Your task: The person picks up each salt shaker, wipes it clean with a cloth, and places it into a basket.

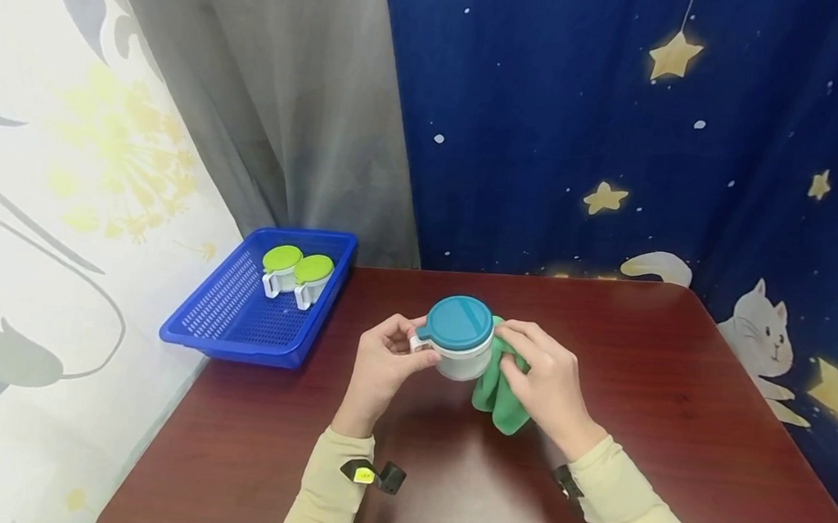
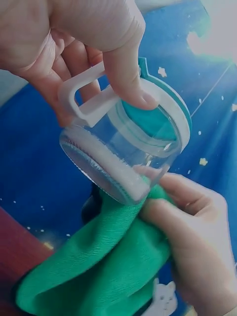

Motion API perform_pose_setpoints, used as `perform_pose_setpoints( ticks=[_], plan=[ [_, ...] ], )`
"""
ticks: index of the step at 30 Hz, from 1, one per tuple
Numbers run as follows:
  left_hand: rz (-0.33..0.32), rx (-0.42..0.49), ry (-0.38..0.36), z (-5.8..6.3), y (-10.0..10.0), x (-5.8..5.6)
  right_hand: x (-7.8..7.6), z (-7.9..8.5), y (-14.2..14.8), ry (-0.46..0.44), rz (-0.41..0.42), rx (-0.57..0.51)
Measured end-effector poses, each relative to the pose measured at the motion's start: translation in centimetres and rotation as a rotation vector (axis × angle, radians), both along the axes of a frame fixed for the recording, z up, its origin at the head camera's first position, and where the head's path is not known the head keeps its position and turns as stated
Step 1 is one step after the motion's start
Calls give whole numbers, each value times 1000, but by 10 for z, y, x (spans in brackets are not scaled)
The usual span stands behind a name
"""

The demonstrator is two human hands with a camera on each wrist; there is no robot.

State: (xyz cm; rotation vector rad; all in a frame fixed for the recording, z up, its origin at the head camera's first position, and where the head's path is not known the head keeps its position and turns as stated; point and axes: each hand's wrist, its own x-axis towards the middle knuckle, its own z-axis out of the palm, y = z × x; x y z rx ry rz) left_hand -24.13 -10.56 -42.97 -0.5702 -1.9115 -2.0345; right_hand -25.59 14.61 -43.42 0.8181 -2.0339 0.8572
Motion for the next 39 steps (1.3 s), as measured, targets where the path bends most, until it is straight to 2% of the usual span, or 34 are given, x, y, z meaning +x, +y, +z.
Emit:
perform_pose_setpoints(
  ticks=[3,9,14,19,23,26,29,33,37,39],
  plan=[
    [17,-10,-3,-1,2,-2,0,0,1,-21,11,-30],
    [89,-97,-3,-7,7,-2,3,0,4,-111,15,-129],
    [91,-85,-7,-12,8,-1,0,-2,8,-163,7,-137],
    [32,-69,-13,-12,7,0,-4,4,12,-196,-21,-122],
    [-69,-72,-22,-12,7,2,-6,15,14,-206,-66,-161],
    [-142,-101,7,-10,6,1,-7,25,15,-234,-61,-195],
    [-176,-128,37,-7,6,0,-7,31,15,-283,-17,-192],
    [-183,-120,47,-4,3,2,-6,33,17,-382,85,-166],
    [-191,-94,55,-3,0,2,-7,30,18,-486,202,-132],
    [-197,-80,57,-3,-1,1,-9,24,18,-523,233,-100]
  ],
)
